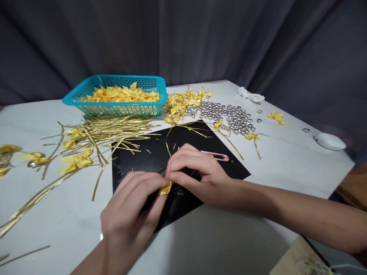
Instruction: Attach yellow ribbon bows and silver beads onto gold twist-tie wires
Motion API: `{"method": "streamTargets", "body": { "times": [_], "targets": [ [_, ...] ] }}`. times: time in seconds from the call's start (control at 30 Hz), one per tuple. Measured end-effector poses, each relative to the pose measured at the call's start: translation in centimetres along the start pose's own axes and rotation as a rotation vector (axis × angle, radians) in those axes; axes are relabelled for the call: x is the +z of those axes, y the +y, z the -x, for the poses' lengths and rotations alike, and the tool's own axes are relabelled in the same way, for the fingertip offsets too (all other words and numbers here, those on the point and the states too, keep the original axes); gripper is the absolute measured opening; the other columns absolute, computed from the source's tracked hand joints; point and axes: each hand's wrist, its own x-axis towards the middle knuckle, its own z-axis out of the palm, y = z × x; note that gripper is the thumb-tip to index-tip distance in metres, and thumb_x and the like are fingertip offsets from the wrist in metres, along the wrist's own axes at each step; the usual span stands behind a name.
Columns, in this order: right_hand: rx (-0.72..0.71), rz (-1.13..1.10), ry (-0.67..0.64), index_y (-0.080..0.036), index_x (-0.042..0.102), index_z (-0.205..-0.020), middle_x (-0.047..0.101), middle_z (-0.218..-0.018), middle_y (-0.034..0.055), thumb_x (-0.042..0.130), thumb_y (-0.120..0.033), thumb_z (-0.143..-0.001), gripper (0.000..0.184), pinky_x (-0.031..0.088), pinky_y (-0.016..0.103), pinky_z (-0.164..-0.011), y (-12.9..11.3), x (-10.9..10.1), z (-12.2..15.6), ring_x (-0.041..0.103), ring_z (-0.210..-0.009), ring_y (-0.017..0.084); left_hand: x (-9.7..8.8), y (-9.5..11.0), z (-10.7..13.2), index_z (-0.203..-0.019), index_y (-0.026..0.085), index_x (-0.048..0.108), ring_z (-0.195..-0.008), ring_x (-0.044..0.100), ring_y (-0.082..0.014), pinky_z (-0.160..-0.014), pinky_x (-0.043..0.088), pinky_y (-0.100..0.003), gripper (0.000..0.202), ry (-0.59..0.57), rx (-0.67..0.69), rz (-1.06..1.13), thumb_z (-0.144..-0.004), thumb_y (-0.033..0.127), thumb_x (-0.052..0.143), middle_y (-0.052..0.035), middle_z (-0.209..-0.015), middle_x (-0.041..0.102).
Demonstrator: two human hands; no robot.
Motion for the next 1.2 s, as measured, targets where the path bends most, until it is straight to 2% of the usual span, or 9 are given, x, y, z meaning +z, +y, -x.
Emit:
{"method": "streamTargets", "body": {
  "times": [0.1,0.2,0.37,0.5,0.7,0.87,1.0,1.2],
  "targets": [
    [0.155,-0.069,0.067,-0.018,0.062,-0.075,0.063,-0.076,0.0019,0.057,-0.019,-0.084,0.01,0.042,0.026,-0.072,-0.2,0.3,0.1,0.054,-0.075,0.012,0.0,0.0,0.0,-0.089,0.022,0.055,-0.07,0.058,-0.0131,-0.066,0.047,-0.026,0.019,0.016,-0.01,-0.021,-0.079,0.006,0.057,0.0015,-0.078,0.062],
    [0.313,-0.186,0.057,-0.016,0.062,-0.076,0.06,-0.075,0.0019,0.057,-0.023,-0.083,0.011,0.041,0.022,-0.06,-0.3,0.6,0.2,0.052,-0.067,0.01,0.1,-0.1,-0.1,-0.087,0.022,0.054,-0.068,0.056,-0.0132,-0.063,0.045,-0.026,0.02,0.015,0.015,-0.041,-0.078,0.005,0.058,0.0019,-0.075,0.06],
    [0.434,-0.476,0.04,-0.016,0.055,-0.077,0.054,-0.077,0.0,0.054,-0.022,-0.083,0.009,0.04,0.016,-0.057,-0.7,1.0,0.5,0.049,-0.065,0.006,0.3,0.0,-0.3,-0.087,0.023,0.052,-0.065,0.053,-0.0134,-0.062,0.043,-0.027,0.02,-0.017,0.035,-0.062,-0.078,0.007,0.06,0.002,-0.072,0.059],
    [0.56,-0.668,0.042,-0.016,0.052,-0.079,0.051,-0.075,-0.0008,0.055,-0.027,-0.082,0.011,0.041,0.015,-0.051,-1.0,1.1,0.5,0.047,-0.06,0.005,0.2,0.1,-0.5,-0.088,0.023,0.052,-0.065,0.054,-0.0138,-0.062,0.043,-0.027,0.014,-0.048,0.036,-0.062,-0.081,0.012,0.058,0.0018,-0.073,0.06],
    [0.596,-0.803,0.05,-0.015,0.052,-0.078,0.05,-0.071,-0.002,0.062,-0.035,-0.078,0.022,0.043,0.014,-0.048,-0.9,1.3,0.5,0.046,-0.057,0.004,0.2,-0.1,-0.2,-0.088,0.021,0.053,-0.066,0.055,-0.0153,-0.064,0.043,-0.026,0.014,-0.081,0.088,-0.16,-0.082,0.009,0.053,0.0001,-0.073,0.061],
    [0.644,-0.828,0.082,-0.014,0.052,-0.077,0.047,-0.066,-0.0045,0.062,-0.033,-0.08,0.022,0.036,0.011,-0.044,-1.0,1.2,0.6,0.039,-0.05,0.001,0.5,-0.2,-0.2,-0.092,0.02,0.052,-0.065,0.055,-0.0155,-0.064,0.044,-0.027,0.015,-0.087,0.172,-0.221,-0.083,0.009,0.053,-0.0009,-0.073,0.062],
    [0.648,-0.844,0.096,-0.015,0.053,-0.079,0.048,-0.068,-0.0041,0.061,-0.031,-0.081,0.018,0.037,0.01,-0.044,-0.8,1.0,0.6,0.041,-0.051,0.001,0.6,-0.3,-0.2,-0.094,0.021,0.052,-0.07,0.058,-0.0165,-0.067,0.047,-0.028,0.014,-0.123,0.14,-0.179,-0.084,0.011,0.052,-0.0019,-0.078,0.064],
    [0.689,-0.917,0.027,-0.015,0.051,-0.079,0.053,-0.066,-0.004,0.055,-0.027,-0.084,0.014,0.039,0.01,-0.041,-0.8,1.1,0.3,0.045,-0.046,0.001,0.3,-0.2,0.1,-0.092,0.021,0.05,-0.068,0.056,-0.017,-0.065,0.046,-0.029,0.016,-0.139,0.123,-0.116,-0.081,0.009,0.05,-0.0016,-0.077,0.062]
  ]
}}
